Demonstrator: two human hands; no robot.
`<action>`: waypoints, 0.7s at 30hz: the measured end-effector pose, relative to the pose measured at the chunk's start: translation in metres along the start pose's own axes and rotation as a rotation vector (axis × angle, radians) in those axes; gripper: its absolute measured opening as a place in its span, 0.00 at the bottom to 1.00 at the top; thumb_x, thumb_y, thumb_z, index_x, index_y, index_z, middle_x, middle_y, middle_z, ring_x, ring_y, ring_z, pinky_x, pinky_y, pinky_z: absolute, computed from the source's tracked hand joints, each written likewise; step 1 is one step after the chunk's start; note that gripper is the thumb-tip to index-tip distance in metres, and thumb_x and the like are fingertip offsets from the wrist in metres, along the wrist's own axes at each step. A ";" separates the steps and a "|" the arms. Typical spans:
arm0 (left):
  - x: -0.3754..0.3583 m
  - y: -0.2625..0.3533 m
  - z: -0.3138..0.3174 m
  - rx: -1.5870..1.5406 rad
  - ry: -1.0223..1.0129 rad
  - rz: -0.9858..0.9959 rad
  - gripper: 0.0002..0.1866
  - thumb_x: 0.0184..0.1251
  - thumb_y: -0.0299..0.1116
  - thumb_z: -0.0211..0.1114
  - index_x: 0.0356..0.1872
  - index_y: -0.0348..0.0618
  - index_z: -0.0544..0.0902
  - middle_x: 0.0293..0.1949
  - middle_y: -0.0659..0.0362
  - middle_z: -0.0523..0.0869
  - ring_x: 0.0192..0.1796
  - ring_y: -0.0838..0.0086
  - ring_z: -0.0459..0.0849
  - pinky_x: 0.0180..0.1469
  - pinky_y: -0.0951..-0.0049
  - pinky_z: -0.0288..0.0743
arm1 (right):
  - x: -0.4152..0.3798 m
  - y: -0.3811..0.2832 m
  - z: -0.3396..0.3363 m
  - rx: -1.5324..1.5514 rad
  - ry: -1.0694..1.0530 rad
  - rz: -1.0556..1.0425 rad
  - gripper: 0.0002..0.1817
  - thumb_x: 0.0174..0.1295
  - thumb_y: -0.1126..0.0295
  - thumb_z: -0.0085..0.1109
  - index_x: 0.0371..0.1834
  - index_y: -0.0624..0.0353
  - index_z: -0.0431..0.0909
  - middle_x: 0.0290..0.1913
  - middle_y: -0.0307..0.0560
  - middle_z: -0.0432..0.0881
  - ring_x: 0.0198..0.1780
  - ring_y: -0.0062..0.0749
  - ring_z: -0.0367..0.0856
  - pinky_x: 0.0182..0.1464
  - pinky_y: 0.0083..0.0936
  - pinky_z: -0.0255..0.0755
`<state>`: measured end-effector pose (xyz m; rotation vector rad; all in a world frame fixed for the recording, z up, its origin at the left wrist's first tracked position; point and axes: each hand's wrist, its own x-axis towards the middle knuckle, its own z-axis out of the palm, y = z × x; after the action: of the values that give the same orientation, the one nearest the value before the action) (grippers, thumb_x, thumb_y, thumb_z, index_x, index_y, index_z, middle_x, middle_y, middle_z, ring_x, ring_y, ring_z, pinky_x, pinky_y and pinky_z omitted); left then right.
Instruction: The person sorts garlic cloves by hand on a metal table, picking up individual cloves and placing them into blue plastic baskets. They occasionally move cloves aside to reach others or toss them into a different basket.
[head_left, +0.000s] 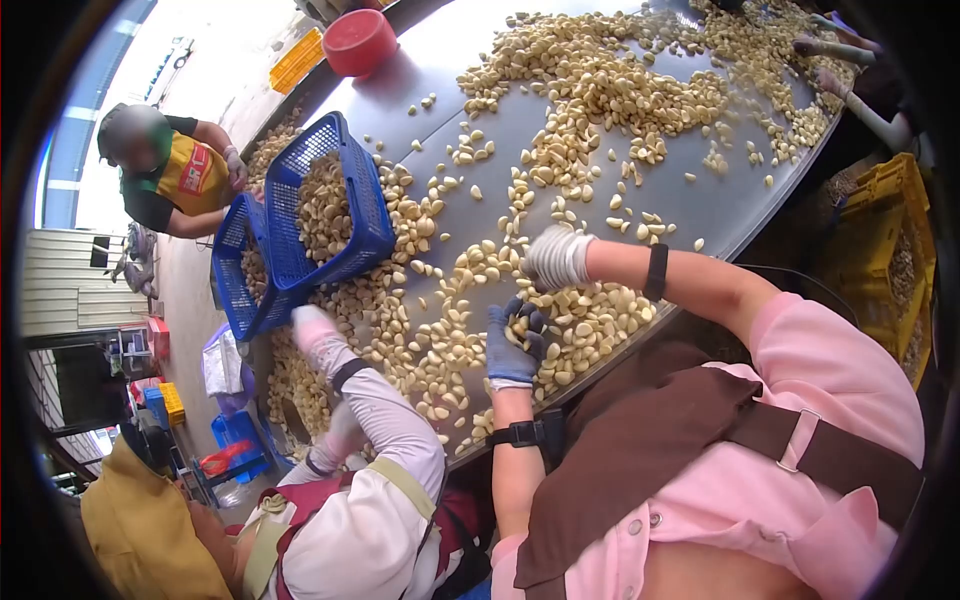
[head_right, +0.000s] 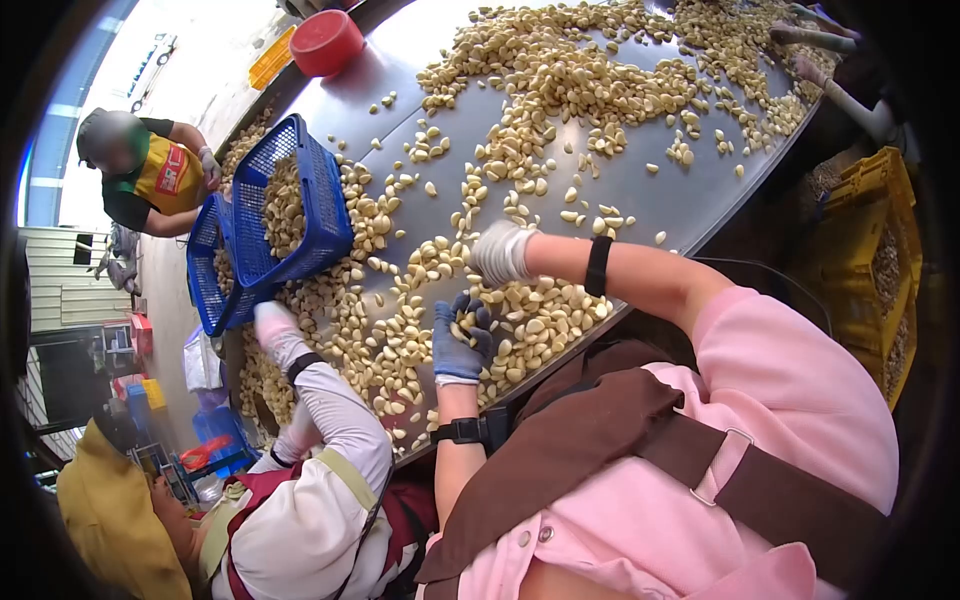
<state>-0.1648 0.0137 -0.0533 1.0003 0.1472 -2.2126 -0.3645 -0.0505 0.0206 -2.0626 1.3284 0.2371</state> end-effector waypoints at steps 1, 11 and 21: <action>0.006 0.005 -0.014 -0.074 -0.078 -0.016 0.20 0.71 0.53 0.53 0.49 0.48 0.79 0.43 0.57 0.84 0.35 0.69 0.84 0.22 0.81 0.75 | -0.001 -0.006 0.009 -0.232 -0.053 0.033 0.13 0.48 0.64 0.64 0.36 0.58 0.83 0.32 0.51 0.85 0.36 0.44 0.85 0.38 0.37 0.77; -0.016 0.139 0.133 -0.095 -0.585 0.221 0.13 0.70 0.43 0.57 0.38 0.46 0.82 0.32 0.63 0.84 0.29 0.78 0.82 0.23 0.80 0.74 | -0.022 -0.016 0.050 -0.305 0.145 0.023 0.09 0.50 0.73 0.62 0.35 0.60 0.84 0.33 0.53 0.85 0.37 0.46 0.86 0.35 0.40 0.78; 0.016 0.181 0.161 0.172 -0.087 1.132 0.14 0.69 0.45 0.52 0.41 0.46 0.77 0.29 0.58 0.79 0.34 0.67 0.80 0.33 0.68 0.75 | -0.086 0.039 0.040 0.315 0.378 0.291 0.13 0.53 0.60 0.60 0.36 0.58 0.80 0.31 0.54 0.83 0.35 0.50 0.82 0.40 0.39 0.74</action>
<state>-0.1569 -0.1907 0.0787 0.7676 -0.5362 -1.2179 -0.4307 0.0272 0.0144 -1.6964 1.7683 -0.2380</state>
